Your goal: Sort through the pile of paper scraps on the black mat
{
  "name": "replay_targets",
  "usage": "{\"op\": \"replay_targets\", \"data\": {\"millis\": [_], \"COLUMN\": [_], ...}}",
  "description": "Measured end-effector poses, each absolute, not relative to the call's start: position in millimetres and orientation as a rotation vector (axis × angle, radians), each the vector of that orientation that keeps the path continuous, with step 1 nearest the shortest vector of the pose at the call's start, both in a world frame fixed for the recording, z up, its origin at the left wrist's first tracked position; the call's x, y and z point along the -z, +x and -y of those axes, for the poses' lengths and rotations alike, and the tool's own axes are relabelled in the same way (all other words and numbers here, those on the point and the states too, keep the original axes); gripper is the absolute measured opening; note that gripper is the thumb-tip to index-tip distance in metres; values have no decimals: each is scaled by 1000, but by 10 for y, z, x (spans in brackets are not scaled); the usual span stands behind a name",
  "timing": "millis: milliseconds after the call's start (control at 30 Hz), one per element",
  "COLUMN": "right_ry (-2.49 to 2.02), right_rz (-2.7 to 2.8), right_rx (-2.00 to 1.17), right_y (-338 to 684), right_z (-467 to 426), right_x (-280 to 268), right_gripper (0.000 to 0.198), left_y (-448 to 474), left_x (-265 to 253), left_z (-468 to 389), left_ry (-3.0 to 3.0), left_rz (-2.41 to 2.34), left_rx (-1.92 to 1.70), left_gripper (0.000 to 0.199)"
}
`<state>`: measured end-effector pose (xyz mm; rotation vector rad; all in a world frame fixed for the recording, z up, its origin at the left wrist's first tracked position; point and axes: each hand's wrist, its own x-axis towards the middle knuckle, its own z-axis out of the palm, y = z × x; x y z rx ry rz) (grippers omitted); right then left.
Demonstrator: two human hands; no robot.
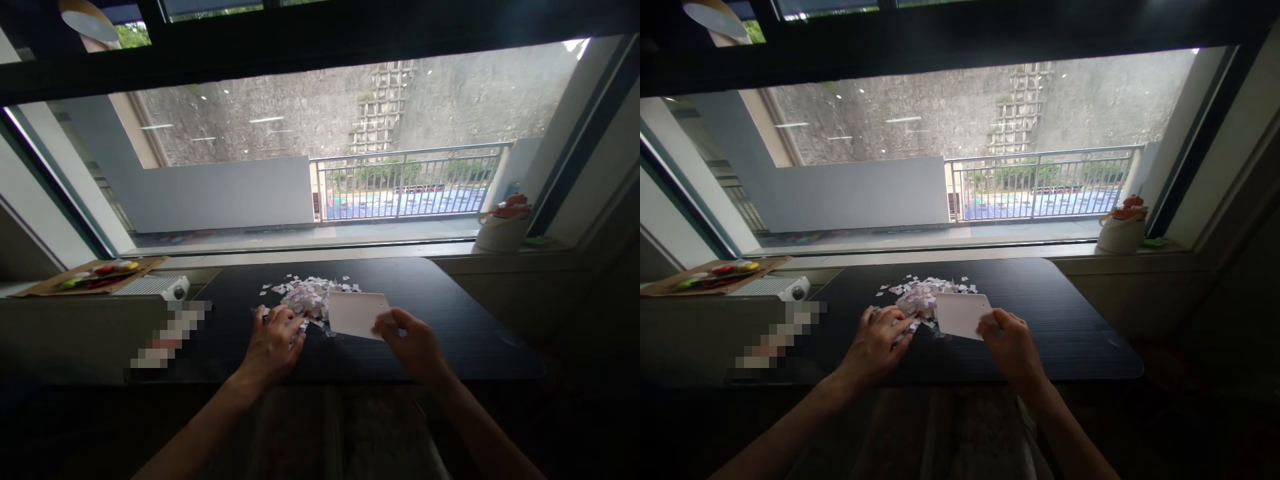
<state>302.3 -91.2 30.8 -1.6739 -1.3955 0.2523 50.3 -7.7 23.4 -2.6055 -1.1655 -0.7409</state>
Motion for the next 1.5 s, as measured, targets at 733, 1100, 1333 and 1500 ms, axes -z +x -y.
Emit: {"op": "replay_targets", "data": {"millis": [733, 1100, 1333, 1500], "right_ry": [-1636, -1547, -1532, -1489], "right_rz": [1254, 1196, 1204, 1245], "right_rx": [-534, -658, -746, -741], "right_y": [2820, 2749, 2678, 2628], "right_z": [1157, 1216, 1259, 1241], "right_x": [-104, -177, -188, -244], "right_gripper": [21, 22, 21, 21], "left_y": [64, 73, 75, 80], "left_x": [20, 6, 1, 8], "left_z": [-156, -137, -131, -131], "left_ry": [-2305, -2337, -2344, -2344], "left_rz": [1481, 1490, 1504, 1514], "left_rx": [1249, 1226, 1213, 1207], "left_gripper": [24, 23, 24, 24]}}
